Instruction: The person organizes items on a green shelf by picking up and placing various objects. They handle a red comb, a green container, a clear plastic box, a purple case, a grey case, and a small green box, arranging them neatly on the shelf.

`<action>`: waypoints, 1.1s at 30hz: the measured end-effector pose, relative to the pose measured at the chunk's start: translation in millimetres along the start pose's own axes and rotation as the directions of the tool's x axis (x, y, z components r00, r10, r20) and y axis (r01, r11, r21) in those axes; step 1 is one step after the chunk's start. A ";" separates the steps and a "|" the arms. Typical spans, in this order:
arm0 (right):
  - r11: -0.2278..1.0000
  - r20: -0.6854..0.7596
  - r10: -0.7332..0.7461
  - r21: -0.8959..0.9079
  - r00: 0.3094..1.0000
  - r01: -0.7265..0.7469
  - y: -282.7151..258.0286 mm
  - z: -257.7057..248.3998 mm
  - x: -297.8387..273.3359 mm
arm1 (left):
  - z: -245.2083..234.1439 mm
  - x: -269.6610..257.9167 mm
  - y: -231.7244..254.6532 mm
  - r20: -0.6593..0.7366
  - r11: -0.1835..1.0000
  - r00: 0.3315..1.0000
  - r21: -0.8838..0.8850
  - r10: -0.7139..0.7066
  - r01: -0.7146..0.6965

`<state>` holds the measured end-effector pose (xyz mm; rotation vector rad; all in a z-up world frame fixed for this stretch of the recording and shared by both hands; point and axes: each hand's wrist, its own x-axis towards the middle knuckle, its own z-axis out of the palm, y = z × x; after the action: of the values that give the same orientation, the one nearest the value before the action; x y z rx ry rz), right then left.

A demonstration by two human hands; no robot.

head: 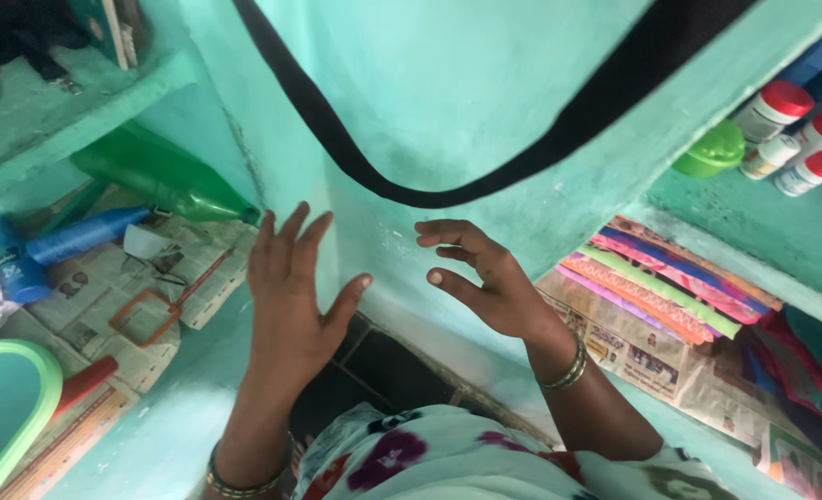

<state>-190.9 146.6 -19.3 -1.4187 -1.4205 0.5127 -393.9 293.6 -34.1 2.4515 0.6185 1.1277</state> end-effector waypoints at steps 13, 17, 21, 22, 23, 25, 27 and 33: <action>0.958 0.077 -0.225 -0.162 0.971 0.235 -52.5 123.2 145.2 | -148.8 34.0 -140.4 -0.318 0.988 0.945 0.150 0.075 -0.028; 0.921 0.137 -0.311 -0.202 0.941 0.334 -79.6 164.4 194.1 | -195.6 34.3 -182.1 -0.456 0.987 0.884 0.154 0.106 -0.039; 0.871 0.210 -0.384 -0.241 0.899 0.428 -96.8 209.6 242.5 | -224.4 47.0 -220.7 -0.544 0.976 0.831 0.219 0.117 0.006; 0.861 0.228 -0.389 -0.254 0.892 0.441 -99.2 221.2 253.9 | -228.6 50.6 -228.5 -0.555 0.974 0.825 0.225 0.103 0.029; 0.853 0.245 -0.391 -0.265 0.887 0.450 -100.5 233.2 263.8 | -229.3 51.4 -234.0 -0.554 0.976 0.830 0.208 0.061 0.067; 0.828 0.273 -0.429 -0.263 0.861 0.496 -101.6 255.7 282.7 | -230.5 53.3 -242.6 -0.539 0.975 0.841 0.208 0.047 0.079; 0.807 0.276 -0.449 -0.283 0.850 0.518 -99.9 277.2 301.1 | -226.1 52.0 -245.9 -0.504 0.971 0.861 0.232 0.073 0.054; 0.663 0.158 -0.546 -0.519 0.822 0.540 -74.2 317.1 388.0 | -224.6 55.6 -248.9 -0.360 0.950 0.930 0.309 0.068 0.050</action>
<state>-413.7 595.3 56.3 -1.3031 -1.9815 -0.3286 -594.3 563.8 13.2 2.5122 0.9646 1.6232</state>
